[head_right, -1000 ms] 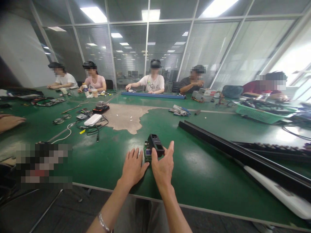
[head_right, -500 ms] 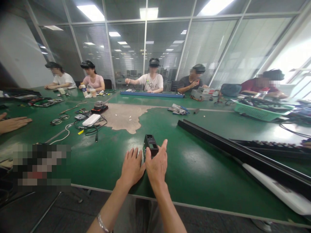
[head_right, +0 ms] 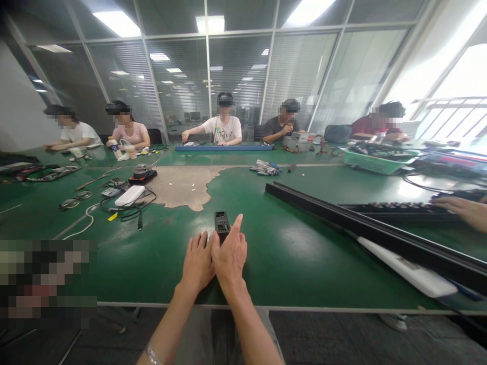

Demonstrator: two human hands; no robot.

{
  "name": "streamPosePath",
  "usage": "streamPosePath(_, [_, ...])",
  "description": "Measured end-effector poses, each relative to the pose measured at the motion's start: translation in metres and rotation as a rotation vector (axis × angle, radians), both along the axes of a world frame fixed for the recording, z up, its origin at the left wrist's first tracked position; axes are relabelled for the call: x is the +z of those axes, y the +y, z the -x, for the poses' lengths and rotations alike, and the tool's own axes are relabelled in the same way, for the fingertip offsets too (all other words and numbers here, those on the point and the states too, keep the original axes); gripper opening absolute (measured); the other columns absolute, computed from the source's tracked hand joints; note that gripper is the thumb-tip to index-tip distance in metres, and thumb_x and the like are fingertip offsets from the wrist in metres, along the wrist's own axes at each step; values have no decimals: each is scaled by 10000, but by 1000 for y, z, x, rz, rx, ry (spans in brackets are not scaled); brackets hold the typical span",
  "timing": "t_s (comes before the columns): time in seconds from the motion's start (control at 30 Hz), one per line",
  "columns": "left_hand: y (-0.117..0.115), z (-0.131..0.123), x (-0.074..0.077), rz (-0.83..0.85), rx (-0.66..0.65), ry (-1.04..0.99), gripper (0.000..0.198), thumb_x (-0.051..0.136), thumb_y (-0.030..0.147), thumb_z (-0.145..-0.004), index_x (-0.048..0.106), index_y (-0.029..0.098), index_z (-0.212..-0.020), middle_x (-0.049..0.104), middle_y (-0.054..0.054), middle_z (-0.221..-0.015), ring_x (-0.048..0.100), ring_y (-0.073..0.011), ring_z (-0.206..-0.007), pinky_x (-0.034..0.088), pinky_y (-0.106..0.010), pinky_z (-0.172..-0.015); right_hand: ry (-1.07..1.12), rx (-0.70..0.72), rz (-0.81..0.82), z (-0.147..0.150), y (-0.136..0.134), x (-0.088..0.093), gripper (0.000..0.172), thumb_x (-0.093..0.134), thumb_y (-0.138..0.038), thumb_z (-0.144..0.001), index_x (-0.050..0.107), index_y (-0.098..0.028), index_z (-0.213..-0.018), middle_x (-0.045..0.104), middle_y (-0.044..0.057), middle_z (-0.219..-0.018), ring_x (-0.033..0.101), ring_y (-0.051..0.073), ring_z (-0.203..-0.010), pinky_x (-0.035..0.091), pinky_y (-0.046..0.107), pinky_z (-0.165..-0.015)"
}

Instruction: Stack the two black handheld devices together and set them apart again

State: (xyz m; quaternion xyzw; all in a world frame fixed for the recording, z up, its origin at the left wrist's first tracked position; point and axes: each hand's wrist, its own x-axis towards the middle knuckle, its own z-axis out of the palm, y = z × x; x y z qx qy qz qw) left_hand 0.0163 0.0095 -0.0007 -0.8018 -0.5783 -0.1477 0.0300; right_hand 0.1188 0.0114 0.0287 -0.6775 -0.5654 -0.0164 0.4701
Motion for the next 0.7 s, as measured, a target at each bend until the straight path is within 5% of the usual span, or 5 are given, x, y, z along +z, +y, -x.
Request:
streamPosePath(0.43, [2, 1, -1, 20, 0, 8, 525, 435, 316, -980, 475, 181, -1486, 437, -140, -1570, 350, -343, -1466, 251, -548, -1204, -44, -3, 150, -3, -4, -12, 961, 530, -484, -921, 38, -9, -1596, 663, 250, -1223, 619, 376, -1036, 495, 513, -867])
streamPosePath(0.7, [2, 0, 0, 27, 16, -21, 522, 402, 355, -1005, 491, 151, -1477, 440, -155, -1565, 349, -340, -1467, 256, -538, -1211, 4, 32, 99, -8, -3, -13, 979, 563, -507, -904, 59, -40, -1601, 649, 224, -1277, 579, 369, -1133, 476, 505, -929])
